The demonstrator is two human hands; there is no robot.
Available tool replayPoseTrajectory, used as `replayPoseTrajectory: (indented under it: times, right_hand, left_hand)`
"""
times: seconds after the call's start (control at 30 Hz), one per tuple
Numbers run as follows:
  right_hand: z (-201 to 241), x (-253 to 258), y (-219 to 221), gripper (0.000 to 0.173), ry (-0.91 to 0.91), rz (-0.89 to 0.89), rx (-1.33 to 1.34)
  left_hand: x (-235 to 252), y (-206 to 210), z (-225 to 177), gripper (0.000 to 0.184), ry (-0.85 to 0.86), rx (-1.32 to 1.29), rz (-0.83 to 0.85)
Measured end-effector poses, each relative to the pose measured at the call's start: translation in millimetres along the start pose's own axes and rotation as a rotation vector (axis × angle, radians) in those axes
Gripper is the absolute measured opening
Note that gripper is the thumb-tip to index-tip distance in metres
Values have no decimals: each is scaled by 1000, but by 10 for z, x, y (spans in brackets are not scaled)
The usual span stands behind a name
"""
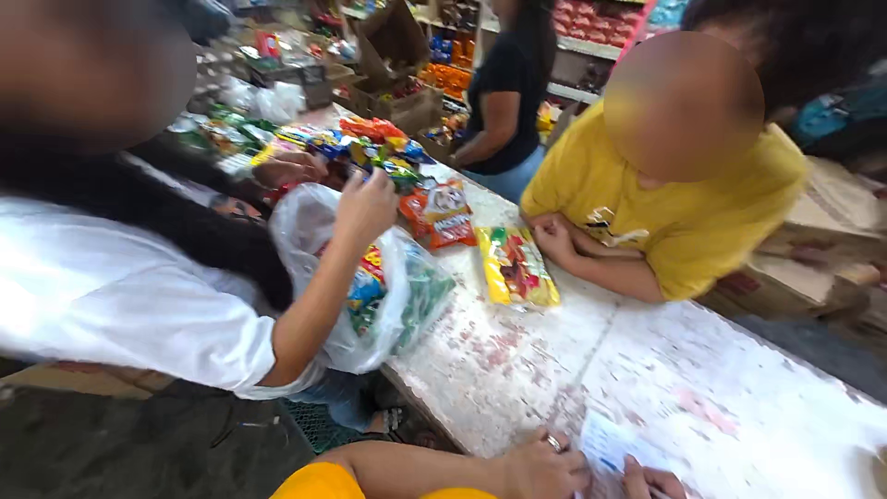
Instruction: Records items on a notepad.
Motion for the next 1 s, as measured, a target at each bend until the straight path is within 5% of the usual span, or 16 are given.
replayPoseTrajectory:
  times: [0.4, 0.63, 0.8, 1.0]
  right_hand:
    - [61, 123, -71, 19, 197, 0, 115]
    - [164, 77, 89, 20, 149, 136, -87]
    - [137, 155, -121, 22, 101, 59, -313]
    - [45, 205, -176, 22, 118, 19, -232]
  left_hand:
    - [-1, 176, -1, 19, 129, 184, -212]
    - [-6, 134, -8, 19, 117, 192, -193]
    - [-9, 169, 21, 22, 115, 219, -209]
    - [-14, 184, 17, 23, 155, 239, -236]
Point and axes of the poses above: each hand's wrist, its own x-axis towards the middle knuckle, its own y-axis out of the palm, z = x × y, the point moved 1 cm from there along x, towards the middle knuckle, and after that the axes turned 1 degree about x, right-handed, at the moved point
